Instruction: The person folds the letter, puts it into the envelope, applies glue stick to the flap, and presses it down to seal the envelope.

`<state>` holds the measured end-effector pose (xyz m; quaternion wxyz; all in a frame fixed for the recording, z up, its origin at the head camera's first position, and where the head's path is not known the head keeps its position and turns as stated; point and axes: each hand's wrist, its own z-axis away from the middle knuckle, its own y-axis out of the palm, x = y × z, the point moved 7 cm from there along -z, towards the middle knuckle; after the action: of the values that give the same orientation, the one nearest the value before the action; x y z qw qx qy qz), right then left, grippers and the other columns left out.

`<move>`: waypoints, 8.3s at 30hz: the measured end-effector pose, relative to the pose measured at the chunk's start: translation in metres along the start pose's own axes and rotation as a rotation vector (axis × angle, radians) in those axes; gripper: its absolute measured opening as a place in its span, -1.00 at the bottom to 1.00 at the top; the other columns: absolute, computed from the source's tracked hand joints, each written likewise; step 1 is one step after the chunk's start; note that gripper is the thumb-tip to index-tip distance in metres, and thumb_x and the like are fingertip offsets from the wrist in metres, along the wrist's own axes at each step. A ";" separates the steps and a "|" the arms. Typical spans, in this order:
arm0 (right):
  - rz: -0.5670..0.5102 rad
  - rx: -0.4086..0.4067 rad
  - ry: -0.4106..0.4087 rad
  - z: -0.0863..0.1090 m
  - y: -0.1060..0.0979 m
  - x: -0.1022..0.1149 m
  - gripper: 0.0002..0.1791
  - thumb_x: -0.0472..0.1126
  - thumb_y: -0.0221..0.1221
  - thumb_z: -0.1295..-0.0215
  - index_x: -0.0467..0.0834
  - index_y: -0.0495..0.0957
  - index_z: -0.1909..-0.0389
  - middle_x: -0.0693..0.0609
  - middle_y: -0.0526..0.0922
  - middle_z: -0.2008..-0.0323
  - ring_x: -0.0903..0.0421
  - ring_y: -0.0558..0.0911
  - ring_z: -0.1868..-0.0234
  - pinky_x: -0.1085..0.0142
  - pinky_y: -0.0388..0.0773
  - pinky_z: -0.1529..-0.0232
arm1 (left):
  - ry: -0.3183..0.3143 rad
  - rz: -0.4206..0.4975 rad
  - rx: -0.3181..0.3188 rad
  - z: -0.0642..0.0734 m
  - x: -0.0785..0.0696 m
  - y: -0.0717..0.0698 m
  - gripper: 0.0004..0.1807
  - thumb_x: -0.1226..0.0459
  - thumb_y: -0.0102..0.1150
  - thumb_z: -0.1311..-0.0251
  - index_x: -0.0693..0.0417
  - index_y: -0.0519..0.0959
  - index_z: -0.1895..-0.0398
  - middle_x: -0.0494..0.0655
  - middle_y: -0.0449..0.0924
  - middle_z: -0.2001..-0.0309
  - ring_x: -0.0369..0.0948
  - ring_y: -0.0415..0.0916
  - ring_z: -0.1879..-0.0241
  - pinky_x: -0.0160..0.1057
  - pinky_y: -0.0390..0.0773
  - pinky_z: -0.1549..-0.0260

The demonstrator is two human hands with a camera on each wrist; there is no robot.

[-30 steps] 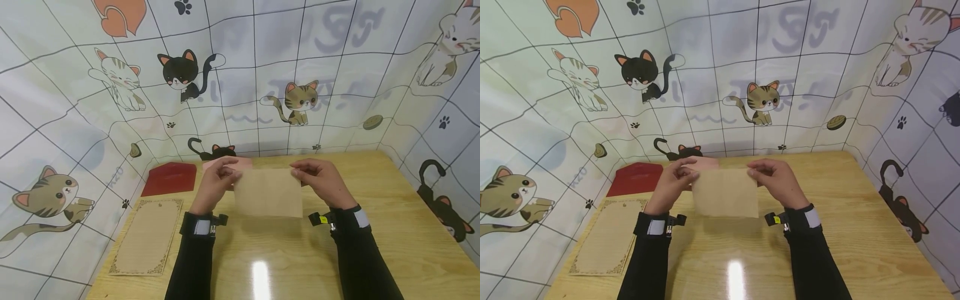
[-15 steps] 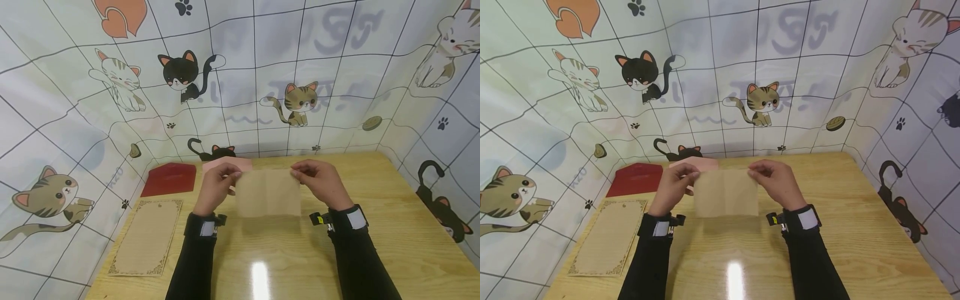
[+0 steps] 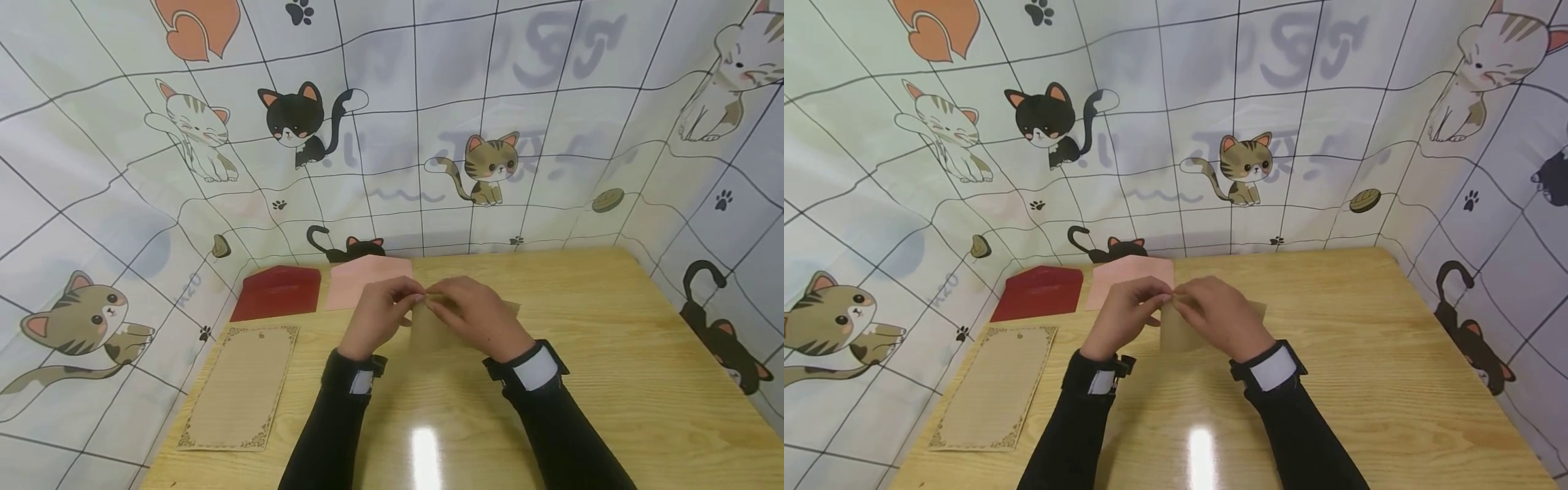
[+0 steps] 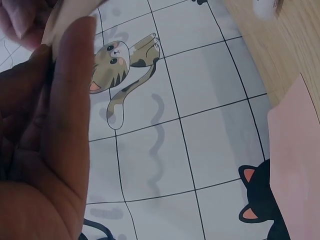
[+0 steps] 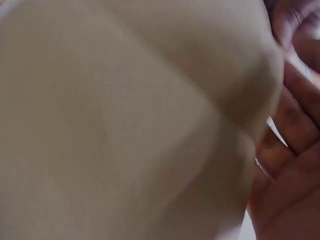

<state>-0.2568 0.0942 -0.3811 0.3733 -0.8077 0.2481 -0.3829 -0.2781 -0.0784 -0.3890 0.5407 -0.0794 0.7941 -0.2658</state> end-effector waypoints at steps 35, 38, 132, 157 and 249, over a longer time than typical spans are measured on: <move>0.083 -0.111 0.091 0.011 -0.037 -0.032 -0.88 -0.21 0.36 -0.63 -0.10 0.85 0.02 -0.04 0.94 0.12 0.08 0.80 0.26 0.12 0.69 0.22 | -0.075 -0.016 -0.156 0.006 0.008 -0.036 -0.91 0.35 0.37 -0.58 0.14 0.81 0.01 0.07 0.82 0.15 -0.11 0.76 0.15 -0.21 0.89 0.27; 0.078 -0.109 0.102 0.013 -0.042 -0.035 -0.87 -0.22 0.35 -0.64 -0.11 0.85 0.00 -0.06 0.94 0.10 0.03 0.81 0.24 0.07 0.71 0.20 | -0.082 -0.006 -0.170 0.006 0.009 -0.040 -0.91 0.36 0.38 -0.57 0.16 0.81 0.01 0.09 0.83 0.14 -0.09 0.77 0.13 -0.18 0.90 0.26; -0.069 -0.034 -0.084 0.007 -0.026 -0.007 -0.88 -0.25 0.39 -0.59 -0.08 0.88 0.01 0.03 0.95 0.11 0.08 0.90 0.08 0.04 0.86 0.02 | 0.140 -0.185 -0.027 0.008 -0.035 0.011 -0.89 0.34 0.38 -0.56 0.15 0.84 0.03 0.02 0.88 0.15 -0.15 0.86 0.21 -0.42 0.80 0.18; -0.258 -0.065 0.030 0.015 -0.019 -0.036 -0.86 -0.30 0.33 -0.64 -0.08 0.85 0.02 0.09 0.88 0.19 0.31 0.74 0.24 0.32 0.76 0.15 | -0.079 0.112 -0.084 0.013 0.005 -0.004 -0.92 0.40 0.37 -0.56 0.15 0.81 0.02 0.10 0.83 0.11 -0.10 0.87 0.16 -0.27 0.89 0.15; -0.086 0.017 -0.042 0.028 -0.030 -0.042 -0.83 -0.27 0.34 -0.62 0.00 0.87 -0.01 0.16 0.90 0.11 0.30 0.77 0.18 0.26 0.78 0.14 | 0.204 -0.398 -0.296 0.024 -0.017 -0.026 -0.94 0.29 0.48 -0.46 0.10 0.81 0.15 -0.08 0.86 0.22 -0.19 0.73 0.25 -0.13 0.77 0.15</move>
<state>-0.2557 0.1530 -0.3872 0.3687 -0.8223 0.2020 -0.3836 -0.2537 -0.1020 -0.3687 0.3777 -0.2848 0.8435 -0.2544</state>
